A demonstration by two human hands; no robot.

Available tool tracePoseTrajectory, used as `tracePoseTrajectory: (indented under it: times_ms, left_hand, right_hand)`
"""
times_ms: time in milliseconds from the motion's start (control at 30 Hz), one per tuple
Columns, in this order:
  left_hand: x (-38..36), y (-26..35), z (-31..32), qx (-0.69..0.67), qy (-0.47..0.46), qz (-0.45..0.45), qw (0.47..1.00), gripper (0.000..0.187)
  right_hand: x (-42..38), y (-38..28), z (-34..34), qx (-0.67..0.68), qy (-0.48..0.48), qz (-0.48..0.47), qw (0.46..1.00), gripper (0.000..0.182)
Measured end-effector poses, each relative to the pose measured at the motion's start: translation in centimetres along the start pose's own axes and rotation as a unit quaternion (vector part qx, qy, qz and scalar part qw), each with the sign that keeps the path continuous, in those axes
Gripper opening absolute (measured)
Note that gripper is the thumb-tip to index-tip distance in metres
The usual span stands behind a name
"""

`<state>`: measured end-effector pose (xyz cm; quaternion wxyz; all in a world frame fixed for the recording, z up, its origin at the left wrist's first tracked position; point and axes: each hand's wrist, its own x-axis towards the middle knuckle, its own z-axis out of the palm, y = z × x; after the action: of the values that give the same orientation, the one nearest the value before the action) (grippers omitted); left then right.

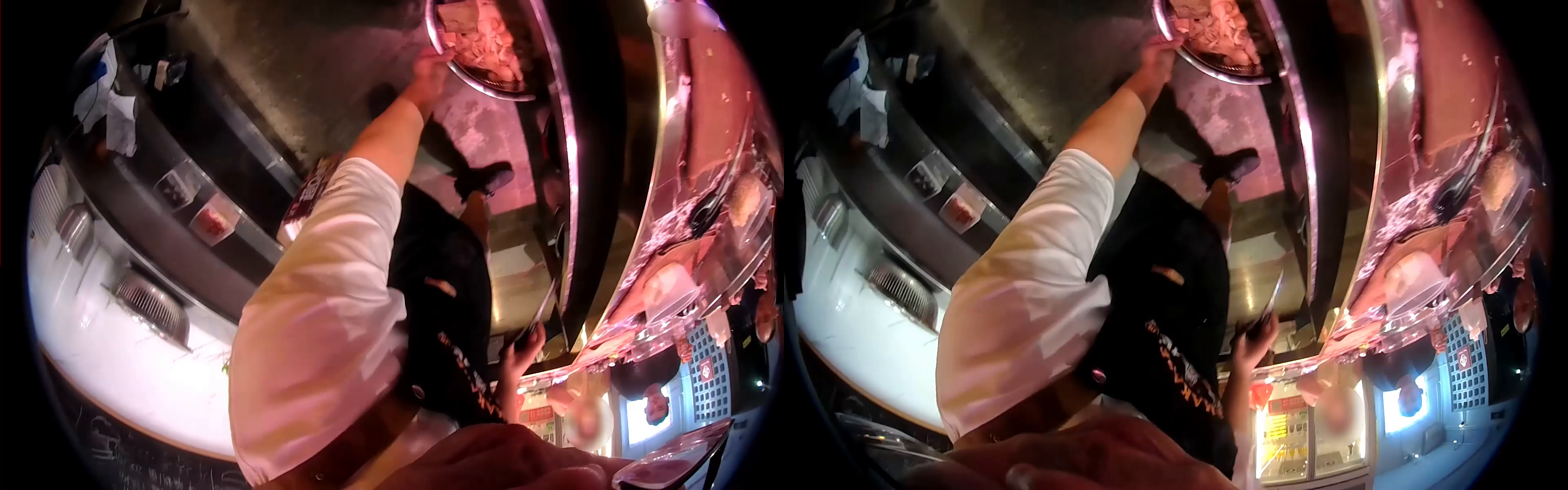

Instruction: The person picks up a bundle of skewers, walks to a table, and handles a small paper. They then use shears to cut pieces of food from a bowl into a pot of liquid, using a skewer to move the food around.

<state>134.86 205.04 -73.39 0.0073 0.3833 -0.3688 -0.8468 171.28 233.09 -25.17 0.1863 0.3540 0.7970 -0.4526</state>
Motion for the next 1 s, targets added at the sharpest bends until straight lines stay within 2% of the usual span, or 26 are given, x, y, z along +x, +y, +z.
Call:
tracePoseTrajectory:
  times_ms: [33, 100, 167, 233, 300, 367, 433, 467, 500, 533, 567, 600, 633, 700, 733, 767, 833, 867, 933, 967, 1000]
  left_hand:
    - [-2.3, 2.7, -1.3, 0.171, 0.086, -0.053, 0.980, 0.015]
    - [-5.0, 5.6, -4.6, 0.163, 0.080, -0.035, 0.983, 0.013]
    - [-4.5, 4.7, -10.8, 0.171, 0.098, -0.059, 0.979, 0.018]
    - [-6.8, 6.9, -11.3, 0.177, 0.112, -0.075, 0.975, 0.016]
    - [-7.4, 7.8, -12.2, 0.291, 0.174, -0.079, 0.937, 0.018]
    - [-8.1, 8.4, -12.6, 0.277, 0.172, -0.081, 0.942, 0.020]
    - [-7.5, 7.8, -14.6, 0.338, 0.175, -0.050, 0.923, 0.020]
    - [-8.1, 8.5, -14.6, 0.387, 0.140, 0.012, 0.912, 0.020]
    - [-8.7, 9.3, -14.4, 0.388, 0.141, 0.011, 0.911, 0.020]
    - [-9.8, 11.9, -12.9, 0.507, 0.159, 0.055, 0.845, 0.021]
    - [-10.8, 13.9, -12.1, 0.615, 0.174, 0.099, 0.762, 0.024]
    - [-11.2, 14.5, -12.7, 0.650, 0.168, 0.173, 0.720, 0.028]
    - [-11.9, 15.9, -12.5, 0.652, 0.170, 0.173, 0.719, 0.028]
    - [-12.6, 19.3, -11.5, 0.715, 0.070, 0.157, 0.678, 0.028]
    - [-11.9, 19.9, -12.1, 0.721, 0.025, 0.179, 0.669, 0.029]
    - [-11.8, 20.8, -11.8, 0.721, 0.025, 0.178, 0.669, 0.029]
    - [-10.9, 22.9, -10.4, 0.796, -0.039, 0.194, 0.572, 0.029]
    - [-10.5, 23.9, -9.3, 0.794, -0.037, 0.200, 0.573, 0.029]
    - [-9.2, 25.8, -6.7, 0.845, -0.062, 0.137, 0.514, 0.031]
    - [-8.2, 26.7, -5.5, 0.843, -0.060, 0.144, 0.514, 0.031]
    - [-7.4, 27.4, -4.3, 0.872, -0.072, 0.097, 0.475, 0.032]
  right_hand:
    - [1.7, -1.7, 1.0, 0.003, -0.031, 0.009, 0.999, 0.076]
    - [5.2, 1.2, 1.7, -0.137, -0.053, -0.020, 0.989, 0.074]
    - [9.2, 0.6, 4.0, -0.179, -0.092, -0.041, 0.979, 0.070]
    - [12.9, -0.9, 7.4, -0.203, -0.091, 0.032, 0.974, 0.067]
    - [16.3, -1.7, 9.8, -0.255, -0.124, 0.021, 0.959, 0.065]
    - [19.2, 0.1, 11.7, -0.258, -0.129, -0.088, 0.954, 0.063]
    - [21.8, -0.2, 13.8, -0.305, -0.121, -0.096, 0.940, 0.062]
    - [22.6, -1.1, 14.6, -0.306, -0.120, -0.093, 0.940, 0.062]
    - [23.6, -2.1, 15.3, -0.318, -0.136, -0.035, 0.938, 0.062]
    - [24.2, -2.9, 16.3, -0.327, -0.155, 0.023, 0.932, 0.062]
    - [25.1, -2.9, 17.0, -0.324, -0.159, 0.023, 0.932, 0.062]
    - [26.1, -2.8, 17.4, -0.331, -0.168, 0.003, 0.929, 0.063]
    - [26.7, -2.9, 17.9, -0.338, -0.177, -0.016, 0.924, 0.064]
    - [27.5, -4.3, 19.2, -0.338, -0.184, -0.026, 0.923, 0.065]
    - [28.1, -4.5, 19.9, -0.347, -0.192, -0.056, 0.916, 0.065]
    - [28.5, -5.0, 20.5, -0.354, -0.199, -0.087, 0.910, 0.065]
    - [29.0, -6.2, 21.6, -0.369, -0.206, -0.099, 0.901, 0.064]
    - [29.3, -7.1, 22.2, -0.374, -0.217, -0.096, 0.896, 0.064]
    - [30.2, -9.6, 23.9, -0.387, -0.234, -0.077, 0.889, 0.062]
    - [31.0, -10.7, 25.0, -0.385, -0.230, -0.083, 0.890, 0.062]
    - [31.9, -11.4, 26.0, -0.409, -0.226, -0.117, 0.877, 0.060]
